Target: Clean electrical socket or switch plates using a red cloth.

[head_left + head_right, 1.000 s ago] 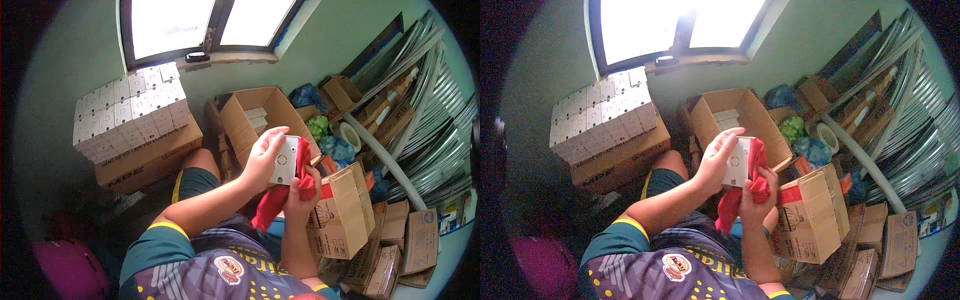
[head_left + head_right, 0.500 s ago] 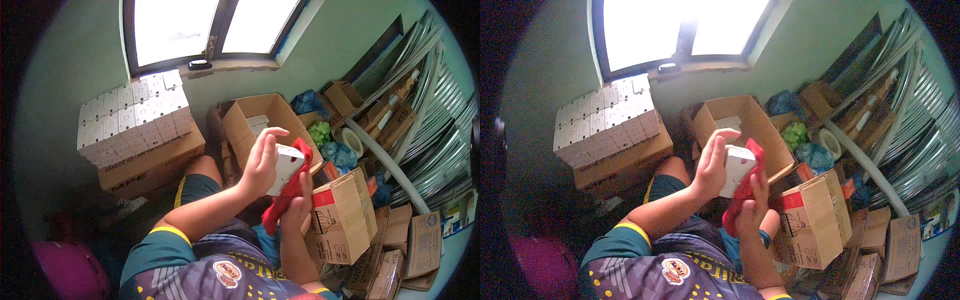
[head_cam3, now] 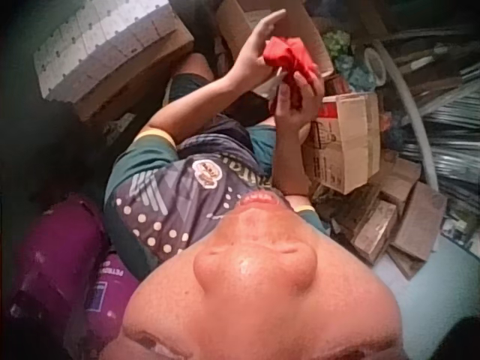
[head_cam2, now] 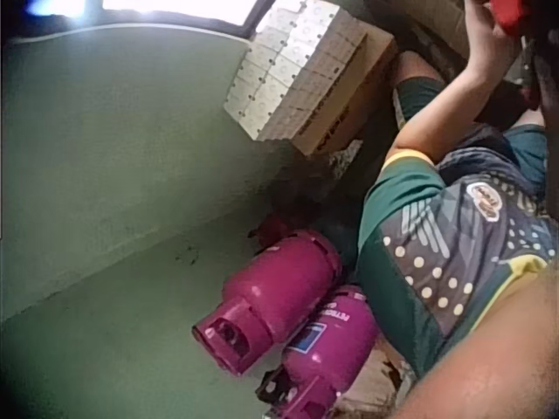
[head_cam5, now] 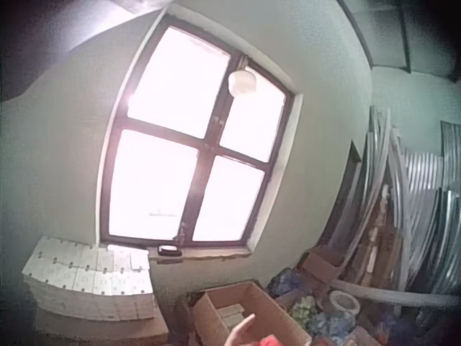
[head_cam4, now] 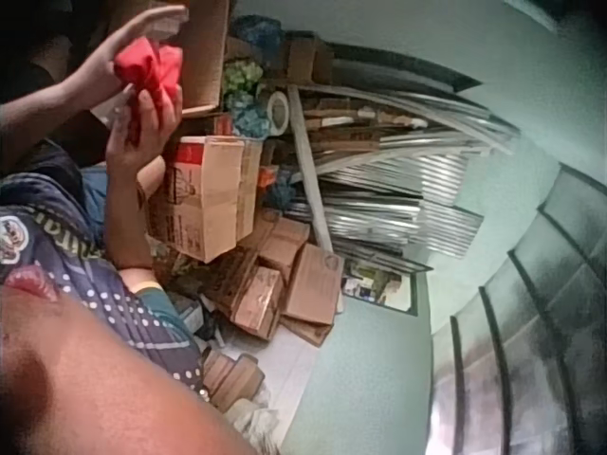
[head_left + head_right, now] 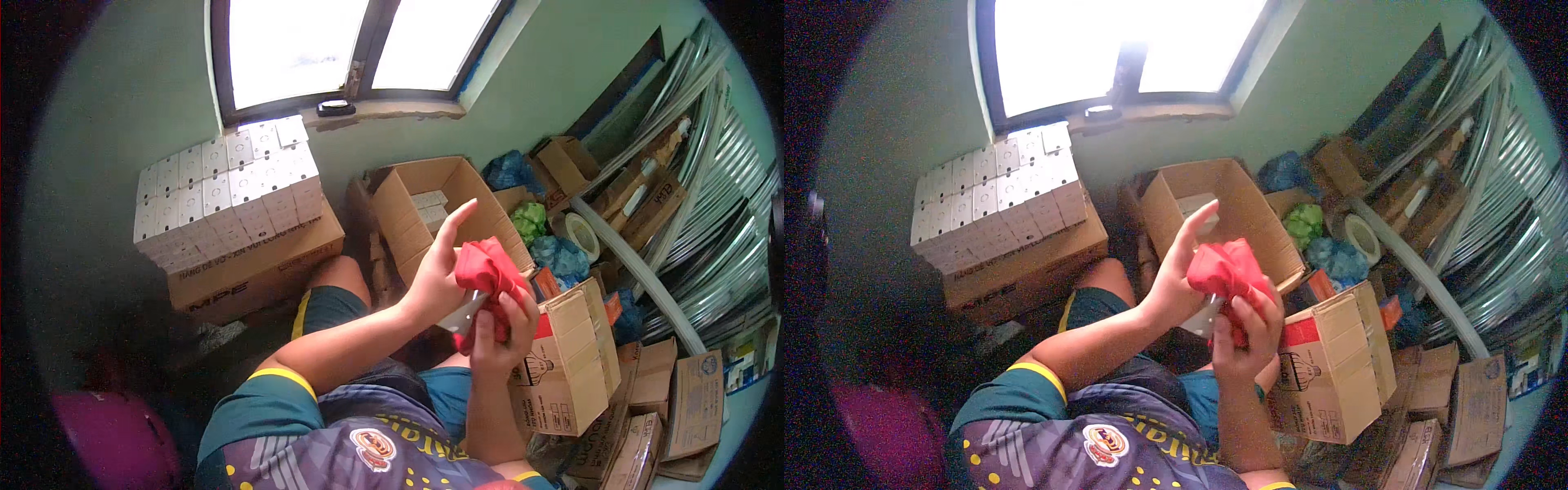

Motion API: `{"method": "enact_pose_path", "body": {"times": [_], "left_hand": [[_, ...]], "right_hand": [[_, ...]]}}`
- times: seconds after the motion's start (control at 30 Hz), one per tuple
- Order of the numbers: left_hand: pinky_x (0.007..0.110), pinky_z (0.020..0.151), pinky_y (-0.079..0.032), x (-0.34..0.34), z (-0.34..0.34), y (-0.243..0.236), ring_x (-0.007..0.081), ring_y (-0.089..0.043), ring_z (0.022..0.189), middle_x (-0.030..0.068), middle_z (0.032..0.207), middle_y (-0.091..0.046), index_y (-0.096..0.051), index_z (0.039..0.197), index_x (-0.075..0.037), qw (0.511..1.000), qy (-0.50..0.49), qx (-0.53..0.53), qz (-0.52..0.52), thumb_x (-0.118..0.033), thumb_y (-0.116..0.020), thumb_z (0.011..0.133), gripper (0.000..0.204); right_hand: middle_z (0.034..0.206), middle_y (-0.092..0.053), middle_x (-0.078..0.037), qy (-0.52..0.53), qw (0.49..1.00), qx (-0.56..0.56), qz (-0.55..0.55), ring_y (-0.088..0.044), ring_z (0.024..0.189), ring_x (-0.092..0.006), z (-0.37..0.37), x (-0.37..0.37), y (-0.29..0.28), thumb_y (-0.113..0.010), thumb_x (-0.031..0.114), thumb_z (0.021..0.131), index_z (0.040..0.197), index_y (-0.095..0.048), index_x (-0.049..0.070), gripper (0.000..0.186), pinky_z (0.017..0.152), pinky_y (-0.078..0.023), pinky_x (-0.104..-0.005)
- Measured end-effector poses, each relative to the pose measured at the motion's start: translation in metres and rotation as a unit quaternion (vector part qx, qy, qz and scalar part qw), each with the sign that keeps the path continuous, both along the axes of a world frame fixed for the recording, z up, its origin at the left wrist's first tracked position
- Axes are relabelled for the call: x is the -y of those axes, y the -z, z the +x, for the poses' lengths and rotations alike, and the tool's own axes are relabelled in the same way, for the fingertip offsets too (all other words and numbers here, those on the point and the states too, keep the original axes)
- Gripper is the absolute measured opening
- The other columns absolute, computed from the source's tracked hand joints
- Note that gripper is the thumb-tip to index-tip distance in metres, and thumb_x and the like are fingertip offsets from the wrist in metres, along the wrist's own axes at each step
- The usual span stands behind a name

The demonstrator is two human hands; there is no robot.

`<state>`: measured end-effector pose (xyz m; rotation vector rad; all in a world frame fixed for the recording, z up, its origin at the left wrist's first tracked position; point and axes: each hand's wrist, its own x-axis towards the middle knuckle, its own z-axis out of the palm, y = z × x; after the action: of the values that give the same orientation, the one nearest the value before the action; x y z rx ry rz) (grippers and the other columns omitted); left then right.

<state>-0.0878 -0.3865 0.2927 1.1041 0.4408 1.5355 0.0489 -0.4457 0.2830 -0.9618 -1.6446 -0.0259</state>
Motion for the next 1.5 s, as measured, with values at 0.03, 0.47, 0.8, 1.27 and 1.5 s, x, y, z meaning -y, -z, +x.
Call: {"method": "enact_pose_path", "body": {"times": [0.03,0.47,0.8,1.27,1.5], "left_hand": [[0.027,0.085,-0.052,0.001,0.002,0.000,0.0100,-0.061,0.092,0.0047,0.106,-0.064,-0.026,0.157,-0.011,0.998,0.015,0.048,-0.030,0.007,-0.064,0.088,0.081],[0.032,0.101,-0.046,0.004,-0.022,-0.006,0.0179,-0.058,0.114,0.0106,0.119,-0.062,-0.050,0.136,-0.004,0.984,-0.094,-0.131,0.074,0.010,-0.045,0.091,0.048],[0.045,0.114,-0.040,0.044,-0.071,0.014,0.0397,-0.043,0.138,0.0231,0.150,-0.040,-0.028,0.157,-0.006,0.915,-0.122,-0.309,0.229,-0.017,-0.090,0.066,0.111],[0.039,0.120,-0.025,0.028,-0.100,0.017,0.0260,-0.039,0.144,0.0201,0.155,-0.041,-0.025,0.155,0.008,0.978,0.093,-0.185,-0.040,-0.025,-0.074,0.079,0.096],[0.054,0.123,-0.024,0.029,-0.257,0.009,0.0452,-0.041,0.139,0.0279,0.151,-0.039,-0.020,0.154,0.008,0.987,-0.159,0.017,0.002,-0.018,-0.065,0.086,0.085]], "right_hand": [[0.141,-0.054,-0.012,0.026,0.997,0.065,0.021,-0.041,0.138,-0.0458,-0.007,0.005,0.001,-0.075,0.020,0.086,0.110,-0.072,0.014,0.025,0.114,-0.033,-0.0582],[0.132,-0.053,-0.012,-0.142,0.925,-0.298,-0.185,-0.055,0.119,-0.0264,-0.008,-0.019,0.030,-0.086,0.048,0.072,0.144,-0.041,0.002,0.096,0.103,-0.046,-0.0393],[0.132,-0.061,-0.017,0.017,0.833,-0.475,-0.283,-0.065,0.113,-0.0317,-0.018,-0.033,0.028,-0.043,0.051,0.105,0.138,-0.050,-0.001,0.062,0.091,-0.057,-0.0433],[0.114,-0.064,-0.003,-0.235,0.884,-0.339,-0.218,-0.062,0.104,-0.0136,-0.042,-0.031,-0.009,-0.086,0.008,0.075,0.124,-0.057,0.006,0.058,0.093,-0.050,-0.0320],[0.135,-0.060,-0.011,0.048,0.861,-0.488,-0.134,-0.057,0.124,-0.0213,0.123,-0.026,-0.011,-0.067,0.034,0.094,0.136,-0.057,0.001,0.054,0.112,-0.039,-0.0391]]}}
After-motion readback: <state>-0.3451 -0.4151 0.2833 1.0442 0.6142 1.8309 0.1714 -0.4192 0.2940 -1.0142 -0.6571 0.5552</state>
